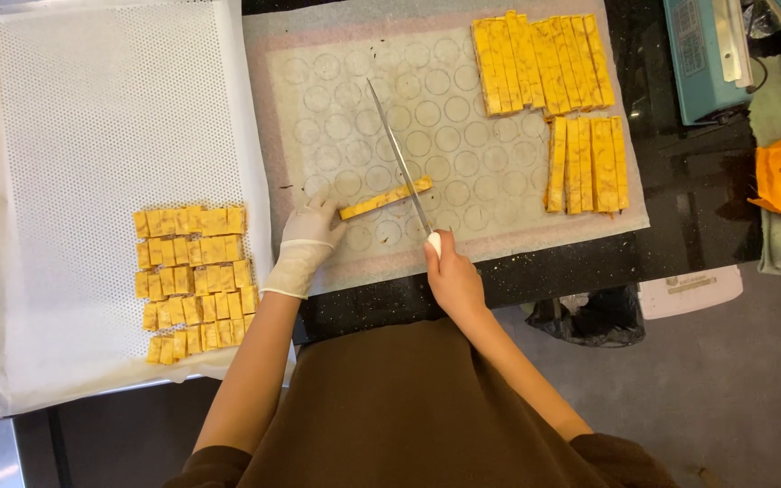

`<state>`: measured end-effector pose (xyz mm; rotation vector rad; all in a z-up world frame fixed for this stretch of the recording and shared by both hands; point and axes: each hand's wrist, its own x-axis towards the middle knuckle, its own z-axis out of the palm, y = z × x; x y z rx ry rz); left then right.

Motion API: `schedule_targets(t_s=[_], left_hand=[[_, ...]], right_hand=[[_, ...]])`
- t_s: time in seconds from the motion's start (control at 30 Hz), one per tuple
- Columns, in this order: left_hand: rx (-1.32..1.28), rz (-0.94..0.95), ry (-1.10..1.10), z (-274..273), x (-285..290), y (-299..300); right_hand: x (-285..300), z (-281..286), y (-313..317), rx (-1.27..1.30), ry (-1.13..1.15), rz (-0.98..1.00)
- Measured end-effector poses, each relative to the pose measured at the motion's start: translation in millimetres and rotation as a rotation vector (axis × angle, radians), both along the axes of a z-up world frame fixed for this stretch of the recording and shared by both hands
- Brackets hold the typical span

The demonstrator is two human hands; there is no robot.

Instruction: Cutting long strips of nougat into small pieces and arranging them on a tray.

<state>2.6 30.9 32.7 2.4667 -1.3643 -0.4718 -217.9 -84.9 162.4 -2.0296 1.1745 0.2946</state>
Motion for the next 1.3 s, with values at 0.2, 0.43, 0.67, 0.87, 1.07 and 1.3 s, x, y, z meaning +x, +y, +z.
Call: schedule_targets(t_s=[0.2,0.43,0.67,0.87,1.07,1.3], left_hand=[[-0.094,-0.01,0.022,-38,7,7],[-0.116,-0.015,-0.022,-52,9,8],[-0.113,-0.003,-0.002,-32,9,4],[-0.108,0.03,-0.051,-35,-2,-6],[-0.055,0.008,0.024,-25,-11,-21],[-0.101,0.01,-0.06,29,2,-46]], right_hand=[[4,-10,1,-0.05,0.058,0.058],[7,-21,-4,-0.052,0.08,0.062],[19,-45,-16,-0.065,0.064,0.049],[38,-19,-25,-0.05,-0.016,0.027],[35,48,-9,0.006,-0.139,0.036],[23,25,-2,0.006,-0.161,0.097]])
